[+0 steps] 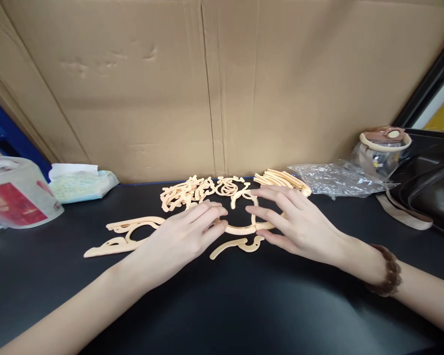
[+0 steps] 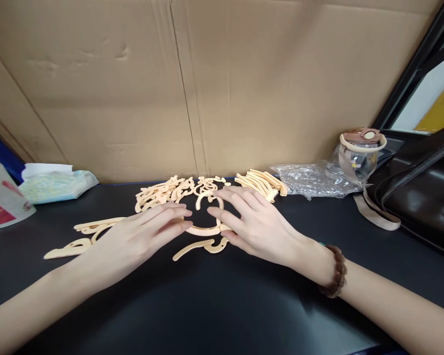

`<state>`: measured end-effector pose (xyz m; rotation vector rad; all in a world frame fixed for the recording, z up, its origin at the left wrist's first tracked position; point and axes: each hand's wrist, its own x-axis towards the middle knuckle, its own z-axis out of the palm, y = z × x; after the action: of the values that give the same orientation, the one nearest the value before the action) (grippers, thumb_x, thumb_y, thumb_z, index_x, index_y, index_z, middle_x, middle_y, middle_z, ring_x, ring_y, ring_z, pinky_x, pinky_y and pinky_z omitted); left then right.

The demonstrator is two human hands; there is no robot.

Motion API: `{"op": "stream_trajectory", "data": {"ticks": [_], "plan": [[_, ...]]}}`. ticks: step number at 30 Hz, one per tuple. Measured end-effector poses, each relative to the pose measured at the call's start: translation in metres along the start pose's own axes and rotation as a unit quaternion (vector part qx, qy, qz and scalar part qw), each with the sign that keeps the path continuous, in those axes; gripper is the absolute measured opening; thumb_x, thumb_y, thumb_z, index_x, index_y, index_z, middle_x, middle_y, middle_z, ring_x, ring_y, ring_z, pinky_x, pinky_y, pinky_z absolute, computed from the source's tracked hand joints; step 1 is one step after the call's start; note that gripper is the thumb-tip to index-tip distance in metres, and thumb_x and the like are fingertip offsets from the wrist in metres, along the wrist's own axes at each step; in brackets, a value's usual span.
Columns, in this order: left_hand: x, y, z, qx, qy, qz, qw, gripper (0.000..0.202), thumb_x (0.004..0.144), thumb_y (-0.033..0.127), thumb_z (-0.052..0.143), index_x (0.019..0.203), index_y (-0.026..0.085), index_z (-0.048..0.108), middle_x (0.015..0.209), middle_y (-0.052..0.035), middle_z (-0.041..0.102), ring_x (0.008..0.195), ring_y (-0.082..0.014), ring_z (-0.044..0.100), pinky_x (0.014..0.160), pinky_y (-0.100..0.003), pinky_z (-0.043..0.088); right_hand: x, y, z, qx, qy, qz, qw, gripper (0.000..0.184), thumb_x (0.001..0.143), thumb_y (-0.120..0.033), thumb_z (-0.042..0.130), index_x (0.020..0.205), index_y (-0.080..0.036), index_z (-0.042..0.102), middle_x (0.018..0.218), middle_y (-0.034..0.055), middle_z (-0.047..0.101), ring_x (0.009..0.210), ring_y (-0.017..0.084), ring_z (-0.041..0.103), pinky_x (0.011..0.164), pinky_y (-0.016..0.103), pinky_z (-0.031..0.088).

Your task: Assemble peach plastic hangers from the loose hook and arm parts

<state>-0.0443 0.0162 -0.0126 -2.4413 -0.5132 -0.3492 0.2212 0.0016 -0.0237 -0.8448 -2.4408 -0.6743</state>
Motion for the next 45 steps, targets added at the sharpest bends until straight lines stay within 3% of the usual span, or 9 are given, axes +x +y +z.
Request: {"op": "stream_trajectory", "data": {"ticks": [4, 9, 16, 21, 29, 32, 35, 40, 45], "plan": [[0.001, -0.002, -0.004, 0.007, 0.013, 0.003, 1.000, 0.034, 0.088, -0.001, 0.038, 0.111, 0.010, 0.061, 0.125, -0.0153, 0.055, 0.119, -0.0275, 0.049, 0.097, -0.041, 0.048, -0.001, 0.001, 0.004, 0.031, 0.011, 0.051, 0.998, 0.047, 0.091, -0.039, 0.052, 0.128, -0.010, 0.048, 0.120, 0.0161, 0.060, 0.111, 0.027, 0.053, 0.095, 0.045, 0.043], [0.001, -0.001, -0.005, -0.003, 0.021, 0.006, 1.000, 0.031, 0.090, 0.001, 0.037, 0.109, 0.009, 0.060, 0.141, -0.0167, 0.044, 0.128, -0.0299, 0.042, 0.102, -0.044, 0.044, -0.001, -0.003, 0.009, 0.038, -0.028, 0.002, 0.999, 0.024, 0.097, -0.026, 0.043, 0.102, -0.015, 0.064, 0.086, 0.0046, 0.068, 0.084, 0.018, 0.058, 0.096, 0.042, 0.038], [-0.006, -0.002, 0.002, -0.048, 0.047, -0.039, 0.997, 0.042, 0.090, 0.001, 0.036, 0.129, 0.012, 0.049, 0.139, -0.0139, 0.048, 0.128, -0.0247, 0.044, 0.102, -0.039, 0.045, -0.002, -0.009, 0.010, 0.014, -0.022, -0.023, 0.999, 0.024, 0.096, -0.021, 0.044, 0.110, -0.015, 0.062, 0.082, 0.0040, 0.064, 0.080, 0.018, 0.054, 0.084, 0.037, 0.042], [0.004, 0.010, -0.005, -0.016, 0.025, 0.039, 0.999, 0.045, 0.092, 0.004, 0.036, 0.136, 0.012, 0.042, 0.143, -0.0094, 0.045, 0.133, -0.0264, 0.037, 0.110, -0.045, 0.031, 0.000, -0.020, 0.008, 0.008, -0.005, -0.061, 0.998, 0.022, 0.097, -0.018, 0.043, 0.098, -0.016, 0.065, 0.078, 0.0014, 0.063, 0.077, 0.016, 0.053, 0.088, 0.035, 0.040], [0.002, 0.002, -0.004, -0.062, -0.026, -0.045, 0.997, 0.042, 0.073, -0.003, 0.040, 0.107, 0.015, 0.058, 0.101, -0.0080, 0.061, 0.091, -0.0223, 0.056, 0.075, -0.033, 0.045, 0.001, 0.000, 0.001, -0.038, 0.016, 0.024, 0.999, 0.031, 0.093, -0.020, 0.048, 0.122, -0.013, 0.055, 0.093, 0.0070, 0.068, 0.090, 0.022, 0.058, 0.094, 0.043, 0.038], [-0.003, -0.004, -0.003, -0.082, -0.035, -0.061, 0.994, 0.018, 0.086, 0.025, 0.049, 0.101, 0.017, 0.056, 0.094, -0.0065, 0.059, 0.080, -0.0194, 0.057, 0.058, -0.028, 0.042, -0.004, 0.017, 0.004, 0.037, 0.047, 0.180, 0.982, 0.029, 0.090, -0.026, 0.054, 0.118, -0.017, 0.057, 0.092, 0.0059, 0.069, 0.087, 0.022, 0.061, 0.085, 0.040, 0.044], [-0.005, -0.005, -0.003, -0.068, -0.016, -0.065, 0.995, 0.042, 0.084, 0.056, 0.052, 0.096, 0.016, 0.054, 0.091, -0.0061, 0.056, 0.068, -0.0167, 0.054, 0.048, -0.026, 0.035, -0.006, 0.021, 0.008, 0.182, 0.014, 0.282, 0.942, 0.036, 0.090, -0.031, 0.056, 0.123, -0.019, 0.052, 0.086, 0.0028, 0.067, 0.078, 0.019, 0.062, 0.074, 0.035, 0.049], [-0.001, -0.003, -0.007, -0.065, -0.006, -0.077, 0.995, 0.027, 0.088, 0.044, 0.046, 0.088, 0.017, 0.053, 0.086, -0.0049, 0.054, 0.066, -0.0161, 0.052, 0.048, -0.025, 0.034, -0.006, 0.009, 0.012, 0.282, -0.157, 0.145, 0.935, 0.037, 0.084, -0.049, 0.061, 0.109, -0.022, 0.066, 0.112, 0.0080, 0.060, 0.105, 0.024, 0.055, 0.092, 0.038, 0.043], [0.004, -0.001, -0.010, -0.109, -0.032, -0.073, 0.991, 0.017, 0.087, 0.032, 0.045, 0.080, 0.019, 0.052, 0.080, -0.0037, 0.052, 0.072, -0.0188, 0.052, 0.054, -0.028, 0.037, -0.004, 0.009, 0.012, 0.379, -0.135, 0.168, 0.900, 0.022, 0.088, -0.041, 0.059, 0.087, -0.021, 0.067, 0.103, 0.0044, 0.063, 0.097, 0.020, 0.057, 0.088, 0.033, 0.043]]}}
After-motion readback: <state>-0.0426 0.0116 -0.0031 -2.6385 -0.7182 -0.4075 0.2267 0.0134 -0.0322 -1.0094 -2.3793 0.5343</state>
